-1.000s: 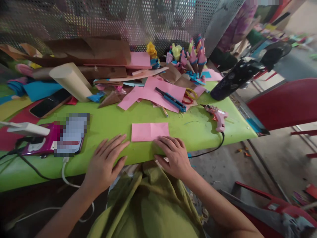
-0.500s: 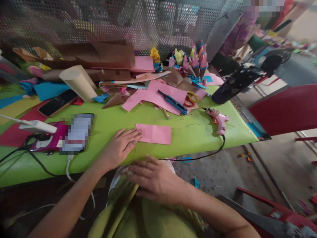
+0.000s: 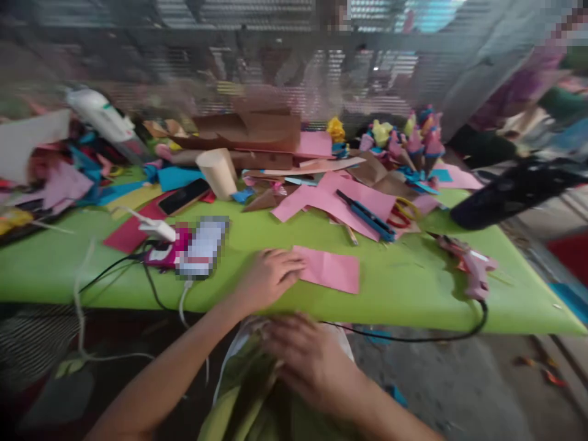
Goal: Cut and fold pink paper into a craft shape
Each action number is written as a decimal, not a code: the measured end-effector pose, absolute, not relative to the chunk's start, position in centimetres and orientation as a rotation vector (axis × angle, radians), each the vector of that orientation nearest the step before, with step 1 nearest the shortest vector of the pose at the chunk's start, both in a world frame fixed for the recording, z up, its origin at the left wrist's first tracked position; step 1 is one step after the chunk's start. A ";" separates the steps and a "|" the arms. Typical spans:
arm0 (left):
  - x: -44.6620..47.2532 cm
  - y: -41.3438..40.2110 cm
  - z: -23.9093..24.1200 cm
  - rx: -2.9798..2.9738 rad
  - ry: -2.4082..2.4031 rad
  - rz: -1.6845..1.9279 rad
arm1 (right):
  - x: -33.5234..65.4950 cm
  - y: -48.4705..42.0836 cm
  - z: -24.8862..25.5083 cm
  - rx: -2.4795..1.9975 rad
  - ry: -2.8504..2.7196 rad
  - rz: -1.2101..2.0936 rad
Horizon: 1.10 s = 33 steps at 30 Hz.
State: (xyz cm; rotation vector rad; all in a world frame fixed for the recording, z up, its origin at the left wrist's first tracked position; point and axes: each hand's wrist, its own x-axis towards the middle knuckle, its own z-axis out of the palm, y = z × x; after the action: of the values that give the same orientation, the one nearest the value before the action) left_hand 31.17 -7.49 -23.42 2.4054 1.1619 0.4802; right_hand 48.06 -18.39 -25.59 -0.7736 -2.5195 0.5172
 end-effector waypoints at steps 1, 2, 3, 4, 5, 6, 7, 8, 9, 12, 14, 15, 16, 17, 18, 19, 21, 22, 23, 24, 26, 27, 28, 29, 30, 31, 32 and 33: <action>31.4 -7.3 -23.4 2.422 1.172 0.478 | 48.2 -18.1 -25.8 -0.852 -2.448 0.480; 31.6 -7.1 -23.4 2.440 1.177 0.468 | 48.3 -17.8 -26.0 -0.859 -2.412 0.493; 31.8 -6.8 -23.3 2.457 1.177 0.445 | 48.4 -17.6 -26.1 -0.816 -2.408 0.560; 32.1 -6.5 -23.1 2.473 1.187 0.418 | 48.5 -17.5 -26.1 -0.758 -2.409 0.636; 32.3 -6.1 -22.9 2.489 1.214 0.395 | 48.6 -17.4 -26.1 -0.722 -2.407 0.696; 32.6 -5.8 -22.8 2.507 1.250 0.376 | 48.8 -17.3 -26.0 -0.728 -2.388 0.723; 32.8 -5.4 -22.6 2.525 1.294 0.360 | 49.0 -17.3 -25.8 -0.789 -2.350 0.710; 33.0 -5.1 -22.5 2.540 1.339 0.347 | 49.3 -17.1 -25.6 -0.882 -2.298 0.675; 33.3 -4.7 -22.3 2.549 1.369 0.330 | 49.6 -17.0 -25.4 -0.970 -2.235 0.636; 33.8 -3.9 -22.1 2.550 1.408 0.244 | 50.8 -16.1 -24.6 -1.098 -2.093 0.577; 34.0 -3.5 -21.9 2.524 1.448 0.179 | 51.6 -15.5 -24.3 -1.118 -2.044 0.525; 34.1 -3.4 -21.8 2.500 1.470 0.149 | 51.9 -15.2 -24.2 -1.136 -2.017 0.496; 34.1 -3.3 -21.7 2.471 1.486 0.123 | 52.2 -14.9 -24.1 -1.157 -1.984 0.472; 34.1 -3.2 -21.7 2.442 1.493 0.104 | 52.4 -14.6 -24.0 -1.174 -1.944 0.452; 34.1 -3.1 -21.7 2.419 1.487 0.096 | 52.7 -14.2 -24.0 -1.189 -1.899 0.437; 34.1 -3.0 -21.7 2.402 1.472 0.102 | 53.0 -13.8 -24.0 -1.204 -1.851 0.423; 33.9 -2.8 -21.8 2.353 1.443 0.174 | 53.7 -13.0 -24.0 -1.247 -1.746 0.395; 33.7 -2.8 -21.9 2.305 1.436 0.240 | 54.0 -12.5 -23.9 -1.272 -1.683 0.383; 33.6 -2.7 -21.9 2.237 1.440 0.327 | 54.3 -11.9 -23.9 -1.294 -1.611 0.378; 33.5 -2.7 -21.8 2.158 1.453 0.430 | 54.6 -11.2 -23.8 -1.308 -1.538 0.387; 33.4 -2.4 -21.5 2.028 1.493 0.666 | 54.8 -9.4 -23.6 -1.312 -1.425 0.487; 33.4 -2.3 -21.4 1.991 1.513 0.784 | 54.8 -8.4 -23.3 -1.301 -1.392 0.580; 33.6 -2.2 -21.2 1.971 1.530 0.894 | 54.5 -7.3 -23.0 -1.282 -1.377 0.693; 33.8 -2.0 -21.1 1.965 1.538 0.988 | 54.1 -6.2 -22.7 -1.252 -1.370 0.807; 34.1 -2.0 -21.1 1.972 1.530 1.060 | 53.7 -5.0 -22.3 -1.216 -1.360 0.901; 34.5 -1.9 -21.2 1.990 1.508 1.115 | 53.1 -4.0 -22.0 -1.180 -1.349 0.973; 34.8 -1.9 -21.4 2.019 1.470 1.152 | 52.5 -3.1 -21.7 -1.151 -1.337 1.025; 35.1 -2.0 -21.8 2.055 1.426 1.172 | 51.9 -2.3 -21.6 -1.129 -1.321 1.061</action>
State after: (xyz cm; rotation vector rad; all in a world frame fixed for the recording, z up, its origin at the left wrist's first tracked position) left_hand 35.13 -1.97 -21.76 2.0554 1.4259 1.1723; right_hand 51.89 -2.34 -21.56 -1.1286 -1.3210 1.0608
